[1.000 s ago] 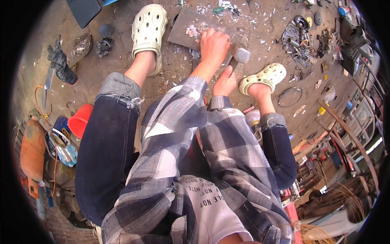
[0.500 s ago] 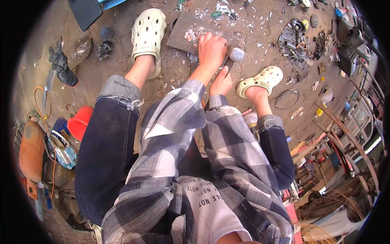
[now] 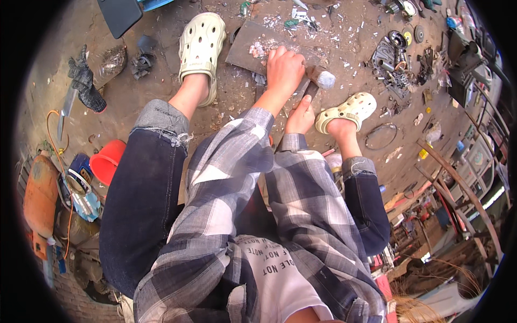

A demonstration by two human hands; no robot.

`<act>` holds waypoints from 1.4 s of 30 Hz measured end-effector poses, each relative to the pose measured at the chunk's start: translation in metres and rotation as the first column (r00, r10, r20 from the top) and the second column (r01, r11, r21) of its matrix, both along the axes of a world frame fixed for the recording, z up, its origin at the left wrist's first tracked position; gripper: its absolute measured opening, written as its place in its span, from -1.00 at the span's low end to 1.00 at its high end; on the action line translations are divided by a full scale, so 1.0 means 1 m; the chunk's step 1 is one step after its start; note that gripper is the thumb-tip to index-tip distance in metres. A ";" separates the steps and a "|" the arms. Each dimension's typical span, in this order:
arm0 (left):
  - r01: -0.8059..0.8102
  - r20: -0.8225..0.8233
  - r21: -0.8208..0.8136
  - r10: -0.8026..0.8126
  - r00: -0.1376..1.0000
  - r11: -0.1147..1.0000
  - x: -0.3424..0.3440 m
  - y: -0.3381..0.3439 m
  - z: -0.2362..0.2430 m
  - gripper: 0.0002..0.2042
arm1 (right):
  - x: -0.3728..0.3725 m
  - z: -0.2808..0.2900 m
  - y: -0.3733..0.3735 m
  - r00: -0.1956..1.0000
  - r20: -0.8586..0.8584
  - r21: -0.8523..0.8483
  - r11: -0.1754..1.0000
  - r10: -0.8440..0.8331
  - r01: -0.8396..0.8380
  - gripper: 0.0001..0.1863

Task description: The person sits on the floor in a cluttered workshop and uses orange-handled shears to repeatedly cut and shape a small metal piece. They also use a hammer to strike the metal on a flat surface. The person continues cutting and adjusting the metal throughout the clip.

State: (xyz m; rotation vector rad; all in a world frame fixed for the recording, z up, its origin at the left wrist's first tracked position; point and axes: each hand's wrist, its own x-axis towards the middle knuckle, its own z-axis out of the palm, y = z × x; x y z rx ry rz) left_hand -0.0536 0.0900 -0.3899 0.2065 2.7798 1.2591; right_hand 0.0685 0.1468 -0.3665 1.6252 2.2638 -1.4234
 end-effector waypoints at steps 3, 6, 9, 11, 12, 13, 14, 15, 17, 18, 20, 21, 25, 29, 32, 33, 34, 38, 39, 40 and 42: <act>-0.037 -0.028 0.012 0.038 0.999 0.999 0.005 -0.003 0.001 -0.94 | -0.020 0.043 -0.001 0.997 -0.040 -0.052 0.997 -0.063 0.061 -0.43; -0.031 -0.028 -0.003 0.031 0.999 1.000 0.003 -0.002 0.006 -0.95 | -0.020 0.030 -0.009 0.998 -0.028 0.104 0.993 0.052 -0.049 -0.43; 0.002 0.015 -0.017 -0.002 1.000 1.000 0.002 -0.001 0.002 -0.94 | -0.024 0.010 -0.016 0.984 0.065 0.295 0.939 0.167 -0.179 -0.42; -0.050 -0.003 -0.034 0.050 0.999 0.998 0.003 -0.007 0.000 -0.95 | -0.027 0.027 -0.014 0.989 0.124 0.025 0.996 0.079 -0.083 -0.42; -0.050 -0.012 -0.025 0.050 0.999 0.998 0.004 -0.007 -0.001 -0.95 | -0.029 0.036 -0.009 0.994 0.100 -0.031 0.999 0.031 -0.028 -0.42; -0.051 -0.020 -0.017 0.051 0.999 0.999 0.004 -0.006 -0.002 -0.95 | -0.029 0.046 -0.003 0.998 0.056 -0.057 0.998 -0.007 0.010 -0.42; 0.024 -0.012 -0.010 -0.024 1.000 1.000 0.004 0.004 0.001 -0.94 | -0.028 0.060 0.007 0.994 0.004 -0.046 0.993 -0.108 0.108 -0.42; 0.019 -0.019 -0.007 -0.019 1.000 1.000 0.007 0.002 0.003 -0.94 | -0.029 0.065 0.013 0.994 -0.021 -0.033 0.993 -0.111 0.110 -0.42; 0.009 -0.047 0.008 -0.009 0.999 1.000 0.004 0.001 0.006 -0.92 | -0.026 0.046 0.009 0.999 -0.031 0.059 0.998 -0.035 0.037 -0.42; 0.008 -0.028 0.018 -0.008 1.000 1.000 0.004 0.001 0.008 -0.93 | -0.022 0.028 0.007 0.999 -0.025 0.139 0.990 0.025 -0.021 -0.42; -0.019 -0.006 -0.016 0.019 1.000 1.000 0.005 -0.007 0.006 -0.93 | -0.024 0.007 -0.001 0.991 0.010 0.199 0.971 0.135 -0.134 -0.41; -0.013 0.002 -0.028 0.013 1.000 1.000 0.004 -0.008 0.004 -0.93 | -0.024 0.011 0.002 0.994 0.021 0.147 0.983 0.107 -0.109 -0.41; 0.033 -0.010 0.003 -0.033 0.999 0.999 0.003 0.001 0.002 -0.93 | -0.032 0.068 0.039 0.986 -0.032 -0.130 0.979 -0.165 0.159 -0.41; -0.040 -0.025 -0.014 0.039 0.999 0.999 0.003 -0.008 0.010 -0.92 | -0.035 0.027 0.027 0.998 -0.056 -0.022 1.000 0.014 -0.015 -0.40; 0.037 -0.019 -0.016 -0.037 0.999 0.999 0.002 -0.003 0.013 -0.89 | -0.024 0.010 0.012 0.997 -0.036 -0.187 0.980 -0.072 0.064 -0.40; 0.052 -0.015 -0.011 -0.053 0.999 0.999 0.002 -0.004 0.013 -0.88 | -0.027 0.016 0.014 0.985 -0.036 -0.328 0.933 -0.167 0.146 -0.40; 0.067 -0.038 0.003 -0.067 0.997 0.998 -0.002 -0.004 0.012 -0.83 | -0.034 0.019 0.013 0.962 -0.081 -0.408 0.889 -0.260 0.206 -0.40; 0.141 -0.084 -0.037 -0.144 0.986 0.989 0.003 -0.004 0.009 -0.84 | -0.013 0.001 0.048 0.936 -0.053 -0.615 0.749 -0.349 0.245 -0.48; 0.148 -0.081 -0.061 -0.153 0.985 0.987 0.003 -0.005 0.010 -0.84 | -0.011 -0.007 0.056 0.947 -0.021 -0.585 0.773 -0.319 0.248 -0.50; 0.156 -0.078 -0.085 -0.163 0.984 0.984 0.004 -0.006 0.011 -0.84 | -0.004 -0.012 0.062 0.964 0.001 -0.509 0.829 -0.266 0.229 -0.53; 0.146 -0.064 0.002 -0.146 0.987 0.989 0.004 -0.002 0.012 -0.85 | 0.006 -0.009 0.072 0.985 0.053 -0.283 0.944 -0.164 0.172 -0.58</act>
